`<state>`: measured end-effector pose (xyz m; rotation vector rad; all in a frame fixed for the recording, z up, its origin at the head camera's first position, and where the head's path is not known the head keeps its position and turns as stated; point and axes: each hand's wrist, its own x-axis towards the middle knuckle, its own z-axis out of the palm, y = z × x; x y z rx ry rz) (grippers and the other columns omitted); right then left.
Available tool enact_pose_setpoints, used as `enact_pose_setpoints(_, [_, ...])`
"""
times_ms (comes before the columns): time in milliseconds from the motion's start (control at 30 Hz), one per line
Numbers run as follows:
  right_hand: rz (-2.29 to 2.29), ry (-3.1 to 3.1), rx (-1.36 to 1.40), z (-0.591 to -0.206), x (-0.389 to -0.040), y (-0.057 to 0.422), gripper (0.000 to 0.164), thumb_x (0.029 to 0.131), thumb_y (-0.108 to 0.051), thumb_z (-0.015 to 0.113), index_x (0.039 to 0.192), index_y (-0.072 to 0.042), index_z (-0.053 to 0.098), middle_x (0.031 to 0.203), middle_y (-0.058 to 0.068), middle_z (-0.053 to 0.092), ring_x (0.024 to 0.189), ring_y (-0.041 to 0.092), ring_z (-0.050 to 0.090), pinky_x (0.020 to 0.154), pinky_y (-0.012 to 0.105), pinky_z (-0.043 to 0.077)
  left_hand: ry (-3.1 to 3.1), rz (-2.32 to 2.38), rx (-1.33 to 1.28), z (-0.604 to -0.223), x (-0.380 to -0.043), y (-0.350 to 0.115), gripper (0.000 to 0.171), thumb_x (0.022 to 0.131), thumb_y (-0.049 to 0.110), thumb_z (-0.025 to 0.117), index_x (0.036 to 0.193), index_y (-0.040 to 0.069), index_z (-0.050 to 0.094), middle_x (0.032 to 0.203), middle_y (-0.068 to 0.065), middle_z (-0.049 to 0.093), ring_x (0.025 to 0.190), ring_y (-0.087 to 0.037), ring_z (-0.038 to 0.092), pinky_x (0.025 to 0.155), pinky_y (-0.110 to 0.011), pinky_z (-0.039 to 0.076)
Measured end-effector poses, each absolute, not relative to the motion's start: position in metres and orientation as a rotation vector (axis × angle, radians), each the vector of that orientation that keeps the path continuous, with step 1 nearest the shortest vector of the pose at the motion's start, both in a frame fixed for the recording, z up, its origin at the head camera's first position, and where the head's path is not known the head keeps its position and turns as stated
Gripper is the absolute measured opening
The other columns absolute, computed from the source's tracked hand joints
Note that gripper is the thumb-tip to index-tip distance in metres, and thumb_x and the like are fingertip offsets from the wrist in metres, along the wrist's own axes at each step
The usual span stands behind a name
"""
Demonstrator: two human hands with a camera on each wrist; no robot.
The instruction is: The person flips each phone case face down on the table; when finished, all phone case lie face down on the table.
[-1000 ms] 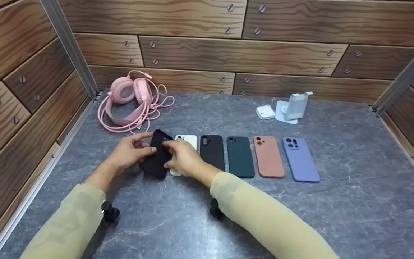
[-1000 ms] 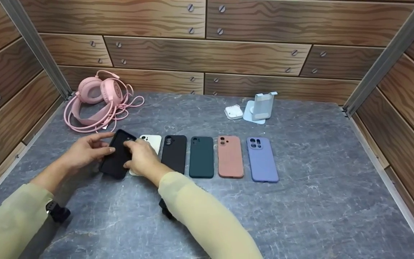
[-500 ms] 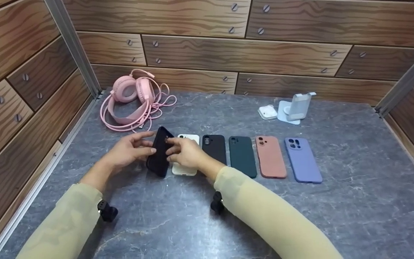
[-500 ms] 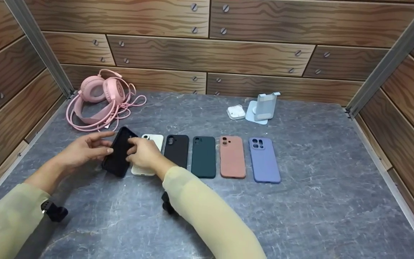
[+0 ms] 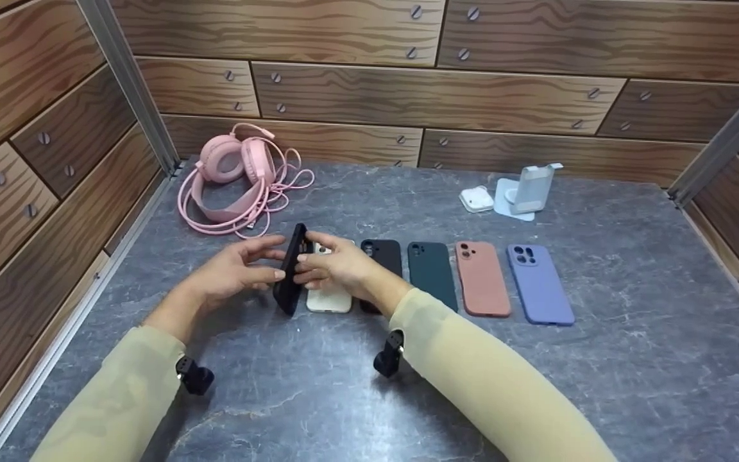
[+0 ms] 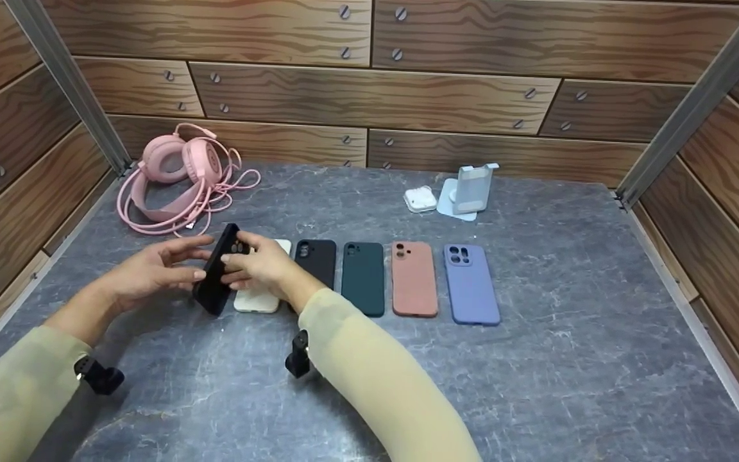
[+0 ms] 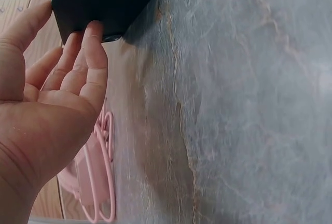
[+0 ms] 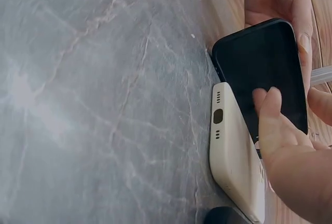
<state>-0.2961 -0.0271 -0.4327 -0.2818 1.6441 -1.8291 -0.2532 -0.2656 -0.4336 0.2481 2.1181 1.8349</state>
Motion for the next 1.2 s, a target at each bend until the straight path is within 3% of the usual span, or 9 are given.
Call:
enact_pose_setpoints(333, [-1.927, 1.549, -0.114, -0.434, -0.295, -0.025, 0.076, 0.104, -0.010, 0.069, 0.169, -0.015, 0.030, 0.120, 0.026, 0.073, 0.088, 0.026, 0.077, 0.075, 0.031, 0.063, 2.063, 1.831, 0.255, -0.438, -0.253, -0.257, 0.079, 0.096, 0.004, 0.077, 0.163, 0.000, 0.036, 0.158, -0.022, 0.048, 0.093, -0.018, 0.068, 0.068, -0.030, 0.057])
enact_pose_setpoints(667, [-1.965, 1.584, -0.064, -0.433, -0.293, -0.025, 0.076, 0.101, -0.009, 0.073, 0.167, -0.015, 0.035, 0.109, 0.019, 0.077, 0.085, 0.025, 0.078, 0.069, 0.029, 0.062, 2.003, 1.855, 0.241, -0.438, -0.253, -0.249, 0.079, 0.097, 0.006, 0.077, 0.164, 0.003, 0.037, 0.158, -0.017, 0.049, 0.089, -0.019, 0.067, 0.063, -0.030, 0.056])
enact_pose_setpoints(867, [-1.982, 1.580, -0.029, -0.433, -0.293, -0.025, 0.076, 0.100, -0.008, 0.074, 0.167, -0.016, 0.037, 0.113, 0.018, 0.076, 0.082, 0.023, 0.077, 0.068, 0.029, 0.062, 2.020, 1.846, 0.267, -0.439, -0.253, -0.245, 0.077, 0.098, 0.006, 0.076, 0.164, 0.003, 0.036, 0.158, -0.017, 0.050, 0.102, -0.019, 0.070, 0.065, -0.026, 0.053])
enact_pose_setpoints(1200, [-2.009, 1.581, 0.002, -0.432, -0.291, -0.024, 0.079, 0.098, -0.005, 0.075, 0.167, -0.013, 0.036, 0.130, 0.028, 0.069, 0.077, 0.022, 0.077, 0.064, 0.027, 0.061, 2.068, 1.815, 0.253, -0.442, -0.253, -0.242, 0.075, 0.097, 0.008, 0.077, 0.162, 0.003, 0.041, 0.153, -0.019, 0.053, 0.095, -0.014, 0.067, 0.066, -0.026, 0.051])
